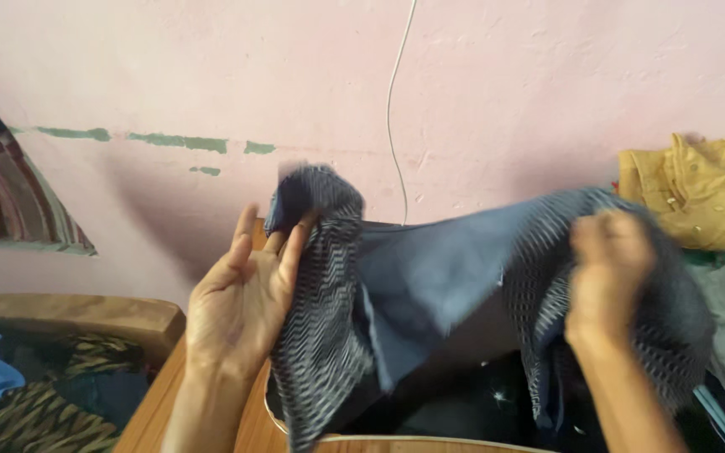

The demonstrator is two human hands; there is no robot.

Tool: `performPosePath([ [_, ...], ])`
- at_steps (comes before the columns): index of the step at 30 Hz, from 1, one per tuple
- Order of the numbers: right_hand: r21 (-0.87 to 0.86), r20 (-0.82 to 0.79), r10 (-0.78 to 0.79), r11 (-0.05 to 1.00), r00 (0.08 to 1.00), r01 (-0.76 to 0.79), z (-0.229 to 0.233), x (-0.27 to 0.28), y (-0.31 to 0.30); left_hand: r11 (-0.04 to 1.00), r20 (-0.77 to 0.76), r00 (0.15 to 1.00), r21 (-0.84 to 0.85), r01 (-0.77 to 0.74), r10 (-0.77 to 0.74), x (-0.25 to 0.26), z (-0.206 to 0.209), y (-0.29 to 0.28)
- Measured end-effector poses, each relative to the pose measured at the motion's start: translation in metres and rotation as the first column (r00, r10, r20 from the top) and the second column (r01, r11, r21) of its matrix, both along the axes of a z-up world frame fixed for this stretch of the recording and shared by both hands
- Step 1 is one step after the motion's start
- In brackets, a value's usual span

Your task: The person folds several garments one by one on a wooden table. They handle a yellow shirt, a grey t-shirt, a patterned top, and a camouflage-patterned shirt, smoothing and folding each before placing it on a growing stack.

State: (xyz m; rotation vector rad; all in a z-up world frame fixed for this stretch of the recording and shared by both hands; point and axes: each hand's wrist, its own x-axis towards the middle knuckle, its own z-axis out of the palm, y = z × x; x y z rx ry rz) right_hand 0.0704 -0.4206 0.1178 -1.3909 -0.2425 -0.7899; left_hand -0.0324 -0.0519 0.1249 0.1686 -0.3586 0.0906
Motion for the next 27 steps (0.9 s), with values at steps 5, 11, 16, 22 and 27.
performPosePath([
  [5,-0.619,-0.211,-0.092,0.783,0.973,-0.060,-0.062,0.002,0.032,0.345,0.104,0.835,0.878,-0.332,0.540,0.031,-0.050,-0.015],
  [11,-0.818,-0.095,0.103,0.558,0.990,-0.137,-0.092,-0.034,0.100,-0.866,0.466,0.834,0.500,0.026,0.294,0.014,-0.100,-0.040],
  [16,-0.922,-0.105,0.162,0.355,0.981,-0.157,-0.086,-0.054,0.125,-0.908,0.590,0.777,0.415,-0.058,0.220,0.009,-0.112,-0.041],
  [22,-0.845,-0.174,0.132,0.489,0.976,-0.217,-0.076,-0.058,0.121,-0.860,0.588,0.749,0.509,-0.048,0.306,0.013,-0.120,-0.038],
  [27,-0.861,-0.161,0.150,0.462,0.975,-0.213,-0.072,-0.057,0.119,-0.733,0.620,0.658,0.664,-0.149,0.427,0.026,-0.129,-0.029],
])
